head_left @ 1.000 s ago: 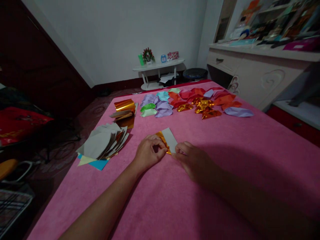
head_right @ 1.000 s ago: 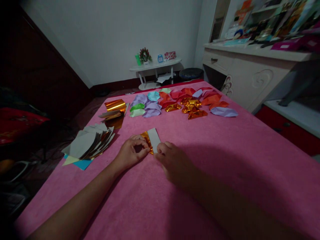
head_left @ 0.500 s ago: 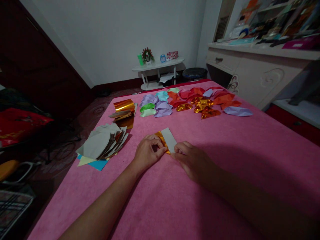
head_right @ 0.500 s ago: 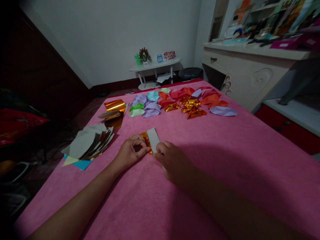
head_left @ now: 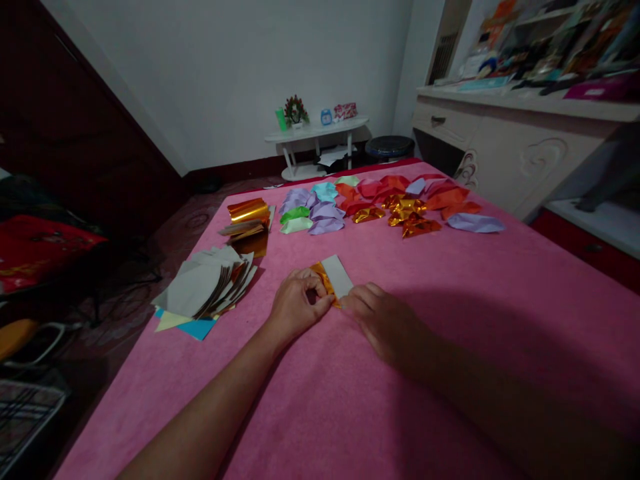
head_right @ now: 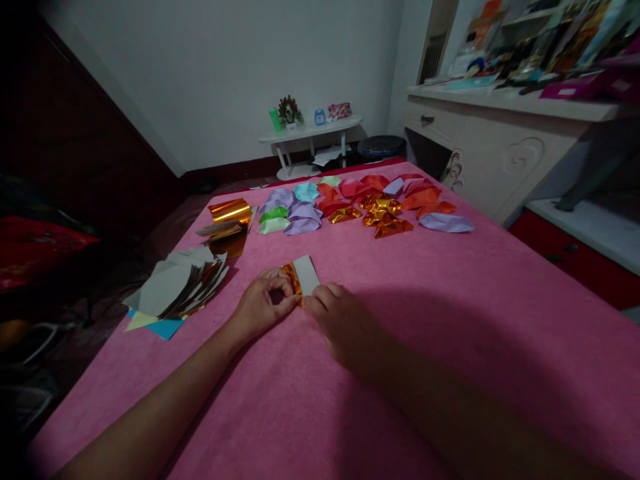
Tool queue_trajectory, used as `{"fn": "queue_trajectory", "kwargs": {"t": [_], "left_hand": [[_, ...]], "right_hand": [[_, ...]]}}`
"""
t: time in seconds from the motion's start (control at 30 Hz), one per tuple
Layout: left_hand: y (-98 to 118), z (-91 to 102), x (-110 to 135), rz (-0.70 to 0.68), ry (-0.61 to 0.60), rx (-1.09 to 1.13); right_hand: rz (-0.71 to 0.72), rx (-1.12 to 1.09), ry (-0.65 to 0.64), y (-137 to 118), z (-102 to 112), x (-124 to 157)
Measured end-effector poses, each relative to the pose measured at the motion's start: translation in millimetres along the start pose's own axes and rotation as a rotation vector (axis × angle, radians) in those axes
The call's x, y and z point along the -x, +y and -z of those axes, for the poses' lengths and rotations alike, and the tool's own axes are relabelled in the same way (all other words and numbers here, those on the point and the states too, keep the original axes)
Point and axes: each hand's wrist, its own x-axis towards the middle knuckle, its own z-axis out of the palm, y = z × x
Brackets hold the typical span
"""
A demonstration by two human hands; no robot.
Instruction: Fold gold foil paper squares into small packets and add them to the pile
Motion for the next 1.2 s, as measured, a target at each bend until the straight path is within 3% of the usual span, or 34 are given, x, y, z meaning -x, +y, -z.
{"fn": "queue_trajectory", "kwargs": {"t": [0.37, 0.63, 0.9, 1.07, 1.2], "left_hand": [[-2, 1.4, 2, 0.055, 0.048, 0.036], [4, 1.4, 10, -0.131, 0.009, 0.007], [10, 8.3, 15, -0.199, -0.046, -0.144], [14, 8.2, 13, -0.332, -0.01, -0.357], [12, 6.5, 14, -0.404, -0.016, -0.343]], "right_hand": [[-0.005, 0.046, -0.059, -1, 0, -1], [-0.022, 0.028, -0.04, -2, 0, -1], [-0.13, -0.199, 0.161, 5, 5, -3], [-0.142, -0.202, 0.191, 10, 1, -7], [-0.168, -0.199, 0.277, 18, -5, -11]]}}
